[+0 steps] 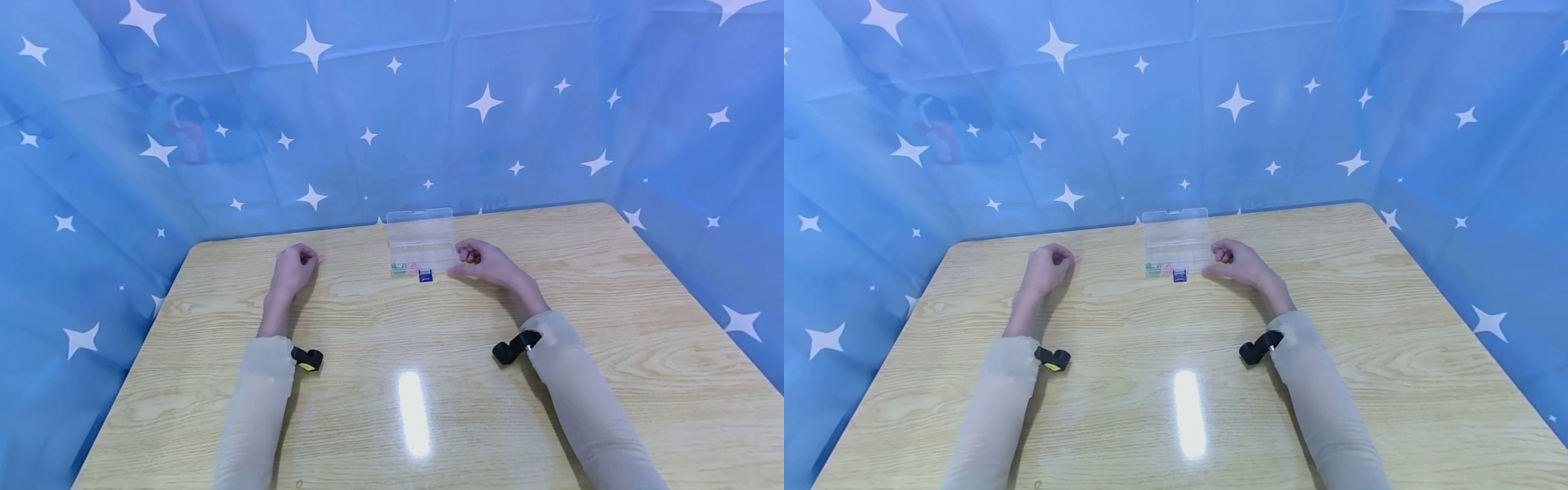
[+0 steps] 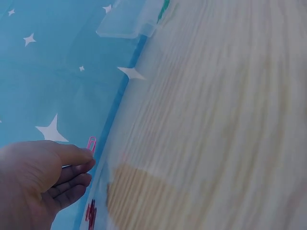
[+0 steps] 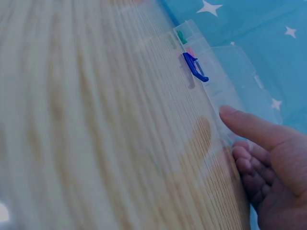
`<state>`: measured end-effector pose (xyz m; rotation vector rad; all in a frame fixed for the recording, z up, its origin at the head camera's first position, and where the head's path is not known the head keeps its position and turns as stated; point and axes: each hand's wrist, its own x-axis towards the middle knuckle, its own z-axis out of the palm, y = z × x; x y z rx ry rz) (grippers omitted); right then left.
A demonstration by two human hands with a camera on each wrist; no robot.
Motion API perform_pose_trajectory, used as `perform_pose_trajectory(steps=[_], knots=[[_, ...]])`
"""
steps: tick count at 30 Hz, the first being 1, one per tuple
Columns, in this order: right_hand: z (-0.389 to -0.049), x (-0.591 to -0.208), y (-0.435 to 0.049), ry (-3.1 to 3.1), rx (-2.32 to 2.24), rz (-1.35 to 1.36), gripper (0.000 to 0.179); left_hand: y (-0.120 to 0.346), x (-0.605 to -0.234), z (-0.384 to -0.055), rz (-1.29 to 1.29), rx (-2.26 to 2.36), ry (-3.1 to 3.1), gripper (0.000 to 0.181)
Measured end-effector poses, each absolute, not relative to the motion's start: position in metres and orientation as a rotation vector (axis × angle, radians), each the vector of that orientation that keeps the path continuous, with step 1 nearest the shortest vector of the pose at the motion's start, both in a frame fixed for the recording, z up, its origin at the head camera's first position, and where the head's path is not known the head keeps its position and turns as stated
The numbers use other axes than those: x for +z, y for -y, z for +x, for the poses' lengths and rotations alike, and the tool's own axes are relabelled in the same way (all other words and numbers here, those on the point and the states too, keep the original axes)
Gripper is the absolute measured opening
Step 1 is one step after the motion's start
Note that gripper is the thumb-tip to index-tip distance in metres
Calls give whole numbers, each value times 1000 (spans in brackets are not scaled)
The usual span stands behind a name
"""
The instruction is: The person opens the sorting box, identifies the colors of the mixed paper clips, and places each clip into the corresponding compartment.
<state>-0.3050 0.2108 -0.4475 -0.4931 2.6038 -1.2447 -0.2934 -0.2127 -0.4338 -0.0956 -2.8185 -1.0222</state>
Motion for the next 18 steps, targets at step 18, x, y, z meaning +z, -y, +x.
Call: perform_pose_trajectory(steps=[18], knots=[[-307, -448, -212, -2616, -1246, -501, 49, 188, -422, -284, -195, -1262, 2660, 16]])
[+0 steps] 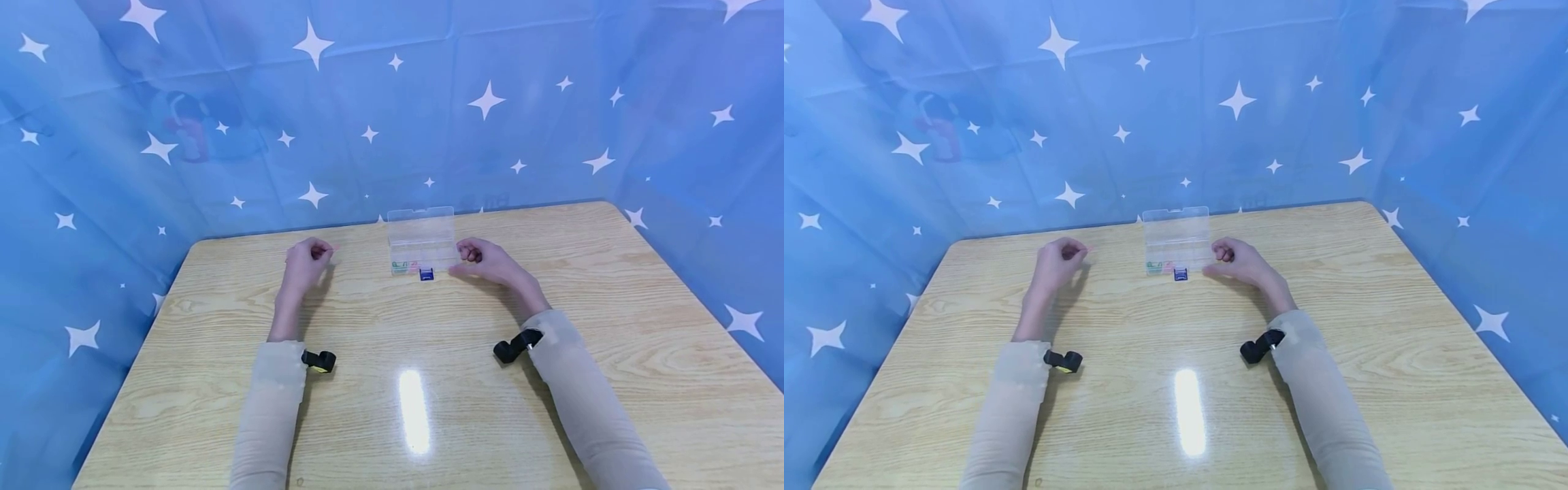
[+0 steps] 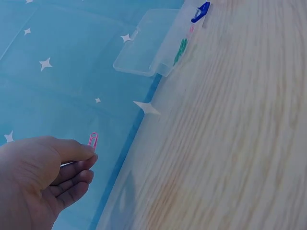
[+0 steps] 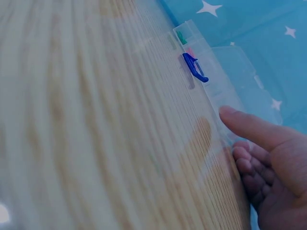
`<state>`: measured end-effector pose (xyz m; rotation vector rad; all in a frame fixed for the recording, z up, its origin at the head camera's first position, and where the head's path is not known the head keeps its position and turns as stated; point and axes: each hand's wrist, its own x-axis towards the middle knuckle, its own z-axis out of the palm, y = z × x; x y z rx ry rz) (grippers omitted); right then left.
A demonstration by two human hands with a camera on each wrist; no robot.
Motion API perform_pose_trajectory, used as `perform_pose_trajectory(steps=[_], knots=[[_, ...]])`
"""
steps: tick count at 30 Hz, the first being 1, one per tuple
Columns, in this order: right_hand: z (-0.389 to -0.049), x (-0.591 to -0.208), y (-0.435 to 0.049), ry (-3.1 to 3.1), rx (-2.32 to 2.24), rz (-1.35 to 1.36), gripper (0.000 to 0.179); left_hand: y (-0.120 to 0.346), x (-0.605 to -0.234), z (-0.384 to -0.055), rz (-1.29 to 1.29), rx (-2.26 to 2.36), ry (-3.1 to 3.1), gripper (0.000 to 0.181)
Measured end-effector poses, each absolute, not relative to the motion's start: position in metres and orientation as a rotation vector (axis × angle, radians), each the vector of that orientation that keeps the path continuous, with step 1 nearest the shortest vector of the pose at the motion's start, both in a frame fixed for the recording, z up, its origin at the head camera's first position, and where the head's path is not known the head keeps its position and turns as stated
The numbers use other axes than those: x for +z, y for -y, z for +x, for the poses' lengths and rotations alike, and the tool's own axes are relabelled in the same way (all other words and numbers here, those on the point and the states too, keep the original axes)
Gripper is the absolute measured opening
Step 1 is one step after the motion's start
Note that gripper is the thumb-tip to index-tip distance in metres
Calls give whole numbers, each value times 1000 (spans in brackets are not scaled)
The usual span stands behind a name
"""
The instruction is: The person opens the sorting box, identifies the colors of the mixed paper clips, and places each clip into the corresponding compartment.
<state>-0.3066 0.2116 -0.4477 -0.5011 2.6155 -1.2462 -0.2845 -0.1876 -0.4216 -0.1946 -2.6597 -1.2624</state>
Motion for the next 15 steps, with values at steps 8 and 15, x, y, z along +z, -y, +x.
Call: perform_pose_trajectory(steps=[8, 15], knots=[[-306, -446, -212, -2599, -1257, -503, 49, 176, -423, -286, -228, -1308, 2633, 14], [-307, -448, -212, -2597, -1249, -501, 50, 159, -421, -286, -279, -1328, 2615, 12]])
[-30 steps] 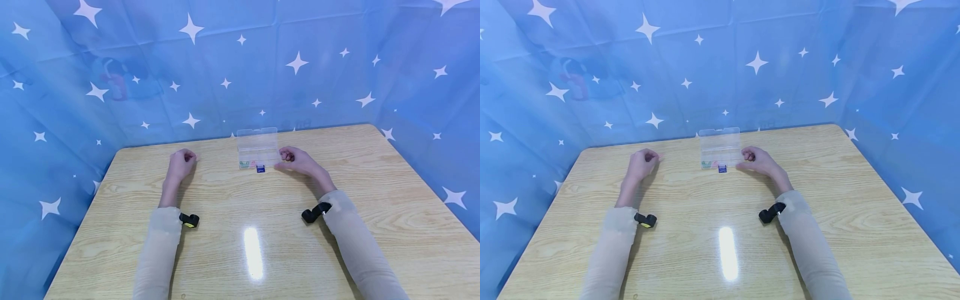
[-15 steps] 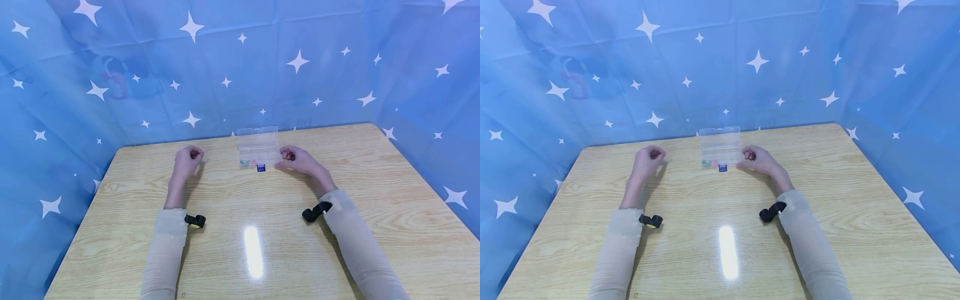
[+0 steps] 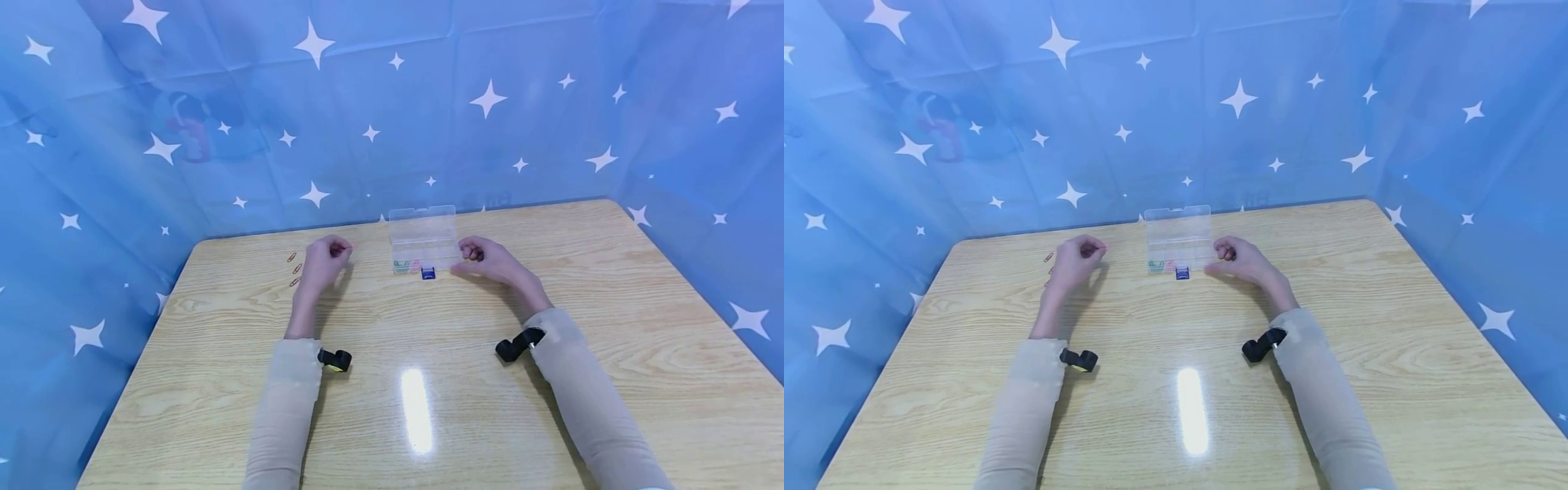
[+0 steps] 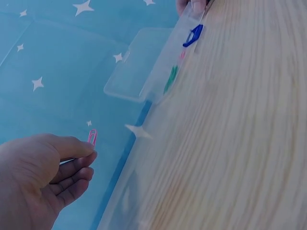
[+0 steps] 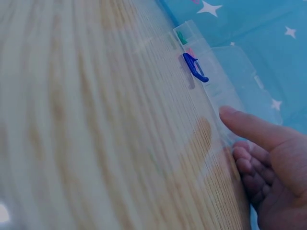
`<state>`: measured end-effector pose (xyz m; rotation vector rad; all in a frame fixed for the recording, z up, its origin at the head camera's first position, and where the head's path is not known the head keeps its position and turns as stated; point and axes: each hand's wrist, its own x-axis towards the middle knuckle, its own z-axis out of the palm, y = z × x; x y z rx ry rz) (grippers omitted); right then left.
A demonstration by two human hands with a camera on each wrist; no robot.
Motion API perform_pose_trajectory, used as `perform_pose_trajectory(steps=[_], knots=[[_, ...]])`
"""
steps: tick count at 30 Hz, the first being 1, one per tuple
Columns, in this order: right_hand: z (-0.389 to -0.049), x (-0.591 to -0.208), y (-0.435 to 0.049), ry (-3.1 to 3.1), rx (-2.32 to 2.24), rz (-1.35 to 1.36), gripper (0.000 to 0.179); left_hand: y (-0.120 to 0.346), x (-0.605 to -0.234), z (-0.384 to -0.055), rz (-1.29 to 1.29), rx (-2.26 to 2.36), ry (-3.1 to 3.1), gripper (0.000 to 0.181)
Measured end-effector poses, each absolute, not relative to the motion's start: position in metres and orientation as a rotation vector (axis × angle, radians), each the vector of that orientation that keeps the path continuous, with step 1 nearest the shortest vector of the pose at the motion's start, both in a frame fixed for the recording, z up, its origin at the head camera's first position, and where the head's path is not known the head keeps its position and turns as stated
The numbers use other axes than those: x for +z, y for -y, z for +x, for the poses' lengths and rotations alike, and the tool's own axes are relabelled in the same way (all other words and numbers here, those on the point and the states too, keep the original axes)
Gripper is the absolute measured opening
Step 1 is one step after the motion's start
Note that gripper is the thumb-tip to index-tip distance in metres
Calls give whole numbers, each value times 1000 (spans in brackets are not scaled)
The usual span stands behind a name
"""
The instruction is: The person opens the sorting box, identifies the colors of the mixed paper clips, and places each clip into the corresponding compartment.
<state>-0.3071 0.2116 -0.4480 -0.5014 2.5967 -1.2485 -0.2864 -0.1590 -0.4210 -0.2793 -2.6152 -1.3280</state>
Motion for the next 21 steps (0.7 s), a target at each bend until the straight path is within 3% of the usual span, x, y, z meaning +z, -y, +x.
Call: perform_pose_trajectory(steps=[21], knots=[[-307, -447, -212, -2595, -1252, -487, 50, 122, -416, -287, -380, -1385, 2630, 10]])
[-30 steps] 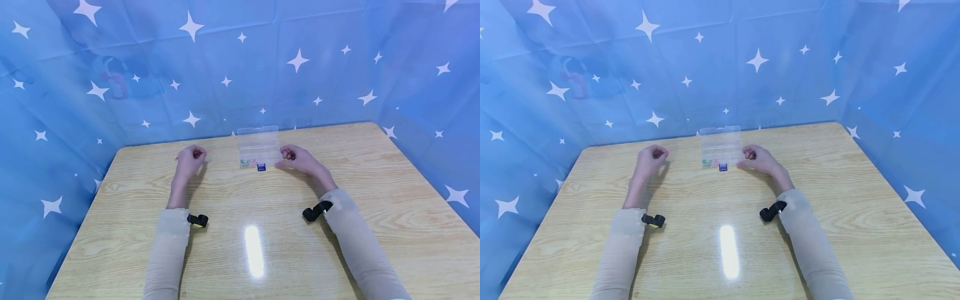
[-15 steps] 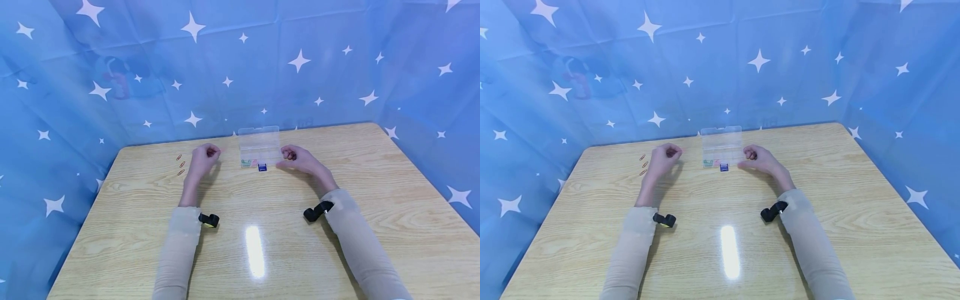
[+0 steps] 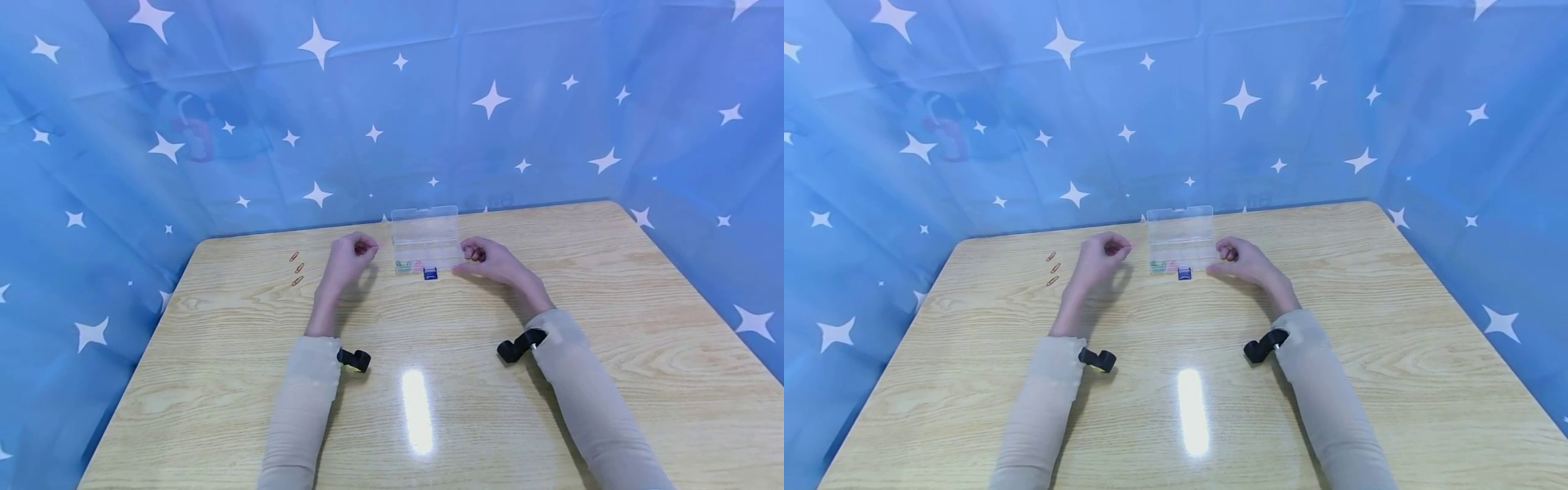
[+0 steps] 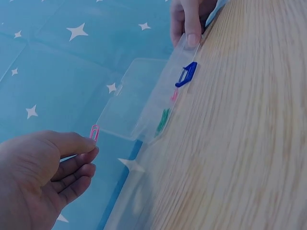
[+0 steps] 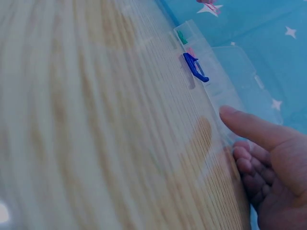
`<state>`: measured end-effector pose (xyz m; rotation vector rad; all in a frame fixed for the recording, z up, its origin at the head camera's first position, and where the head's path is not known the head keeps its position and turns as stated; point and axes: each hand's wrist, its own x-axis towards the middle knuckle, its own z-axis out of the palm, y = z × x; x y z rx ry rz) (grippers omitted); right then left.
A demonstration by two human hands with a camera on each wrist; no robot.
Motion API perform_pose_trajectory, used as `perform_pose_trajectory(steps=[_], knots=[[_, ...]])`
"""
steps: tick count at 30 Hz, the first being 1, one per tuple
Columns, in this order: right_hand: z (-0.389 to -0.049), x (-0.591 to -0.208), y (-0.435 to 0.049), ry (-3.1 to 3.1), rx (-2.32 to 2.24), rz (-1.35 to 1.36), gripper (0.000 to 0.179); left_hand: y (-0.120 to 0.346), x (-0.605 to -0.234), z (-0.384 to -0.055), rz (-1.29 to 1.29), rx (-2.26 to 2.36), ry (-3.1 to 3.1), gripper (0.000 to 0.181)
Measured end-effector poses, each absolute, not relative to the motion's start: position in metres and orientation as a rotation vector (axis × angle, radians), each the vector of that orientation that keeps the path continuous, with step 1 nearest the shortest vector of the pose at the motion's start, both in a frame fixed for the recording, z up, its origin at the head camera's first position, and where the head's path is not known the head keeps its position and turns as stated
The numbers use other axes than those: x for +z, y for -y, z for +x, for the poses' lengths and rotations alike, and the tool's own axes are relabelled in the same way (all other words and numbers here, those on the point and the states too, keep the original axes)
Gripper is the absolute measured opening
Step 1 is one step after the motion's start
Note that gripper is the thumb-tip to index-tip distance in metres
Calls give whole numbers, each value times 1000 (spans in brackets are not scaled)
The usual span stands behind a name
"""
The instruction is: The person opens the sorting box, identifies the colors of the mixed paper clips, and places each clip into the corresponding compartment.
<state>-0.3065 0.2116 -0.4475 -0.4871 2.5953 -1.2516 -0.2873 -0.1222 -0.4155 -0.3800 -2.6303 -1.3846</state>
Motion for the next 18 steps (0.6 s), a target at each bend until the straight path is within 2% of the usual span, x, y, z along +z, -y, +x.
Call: perform_pose_trajectory(steps=[18], knots=[[-307, -448, -212, -2576, -1270, -484, 49, 90, -416, -284, -467, -1416, 2657, 8]])
